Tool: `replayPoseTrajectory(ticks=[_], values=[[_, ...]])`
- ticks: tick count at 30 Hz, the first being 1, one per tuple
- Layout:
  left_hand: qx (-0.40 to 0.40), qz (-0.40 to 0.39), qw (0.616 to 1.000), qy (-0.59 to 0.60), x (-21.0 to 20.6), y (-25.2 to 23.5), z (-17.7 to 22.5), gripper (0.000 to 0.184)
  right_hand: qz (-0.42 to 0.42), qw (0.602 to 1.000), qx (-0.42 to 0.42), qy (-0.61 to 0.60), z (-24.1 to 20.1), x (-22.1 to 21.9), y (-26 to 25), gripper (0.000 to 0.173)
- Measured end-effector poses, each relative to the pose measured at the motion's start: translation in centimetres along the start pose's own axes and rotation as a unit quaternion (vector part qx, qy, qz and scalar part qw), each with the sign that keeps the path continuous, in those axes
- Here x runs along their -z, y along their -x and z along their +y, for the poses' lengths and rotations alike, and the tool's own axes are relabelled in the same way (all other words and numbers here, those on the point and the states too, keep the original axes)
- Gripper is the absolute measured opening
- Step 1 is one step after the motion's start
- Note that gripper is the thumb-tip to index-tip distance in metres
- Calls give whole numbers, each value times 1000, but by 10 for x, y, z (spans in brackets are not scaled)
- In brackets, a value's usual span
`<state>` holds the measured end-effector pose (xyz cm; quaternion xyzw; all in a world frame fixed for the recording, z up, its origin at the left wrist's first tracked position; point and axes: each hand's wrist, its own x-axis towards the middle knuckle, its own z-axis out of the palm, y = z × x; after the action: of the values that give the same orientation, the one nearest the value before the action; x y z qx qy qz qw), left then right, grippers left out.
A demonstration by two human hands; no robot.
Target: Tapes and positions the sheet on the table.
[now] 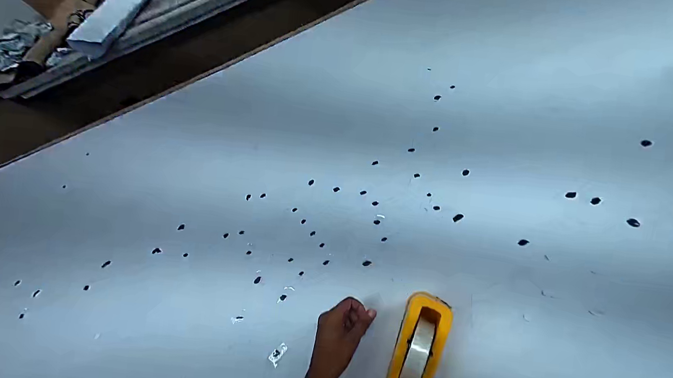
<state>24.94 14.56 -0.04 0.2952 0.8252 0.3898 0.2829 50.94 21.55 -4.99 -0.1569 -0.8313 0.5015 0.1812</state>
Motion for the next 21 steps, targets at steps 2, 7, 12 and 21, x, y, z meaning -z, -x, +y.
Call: replayPoseTrajectory(ticks=[2,7,12,21], values=[[18,0,996,93,-17,58,-1,28,28,999,22,31,3,0,-3,40],[17,-33,991,126,-44,117,16,31,79,995,35,59,4,-9,3,36],[-20,54,987,152,-39,140,32,23,71,997,-36,21,-3,-7,3,39],[111,-24,922,371,-51,164,0,25,44,996,-80,-4,-2,-6,2,43]])
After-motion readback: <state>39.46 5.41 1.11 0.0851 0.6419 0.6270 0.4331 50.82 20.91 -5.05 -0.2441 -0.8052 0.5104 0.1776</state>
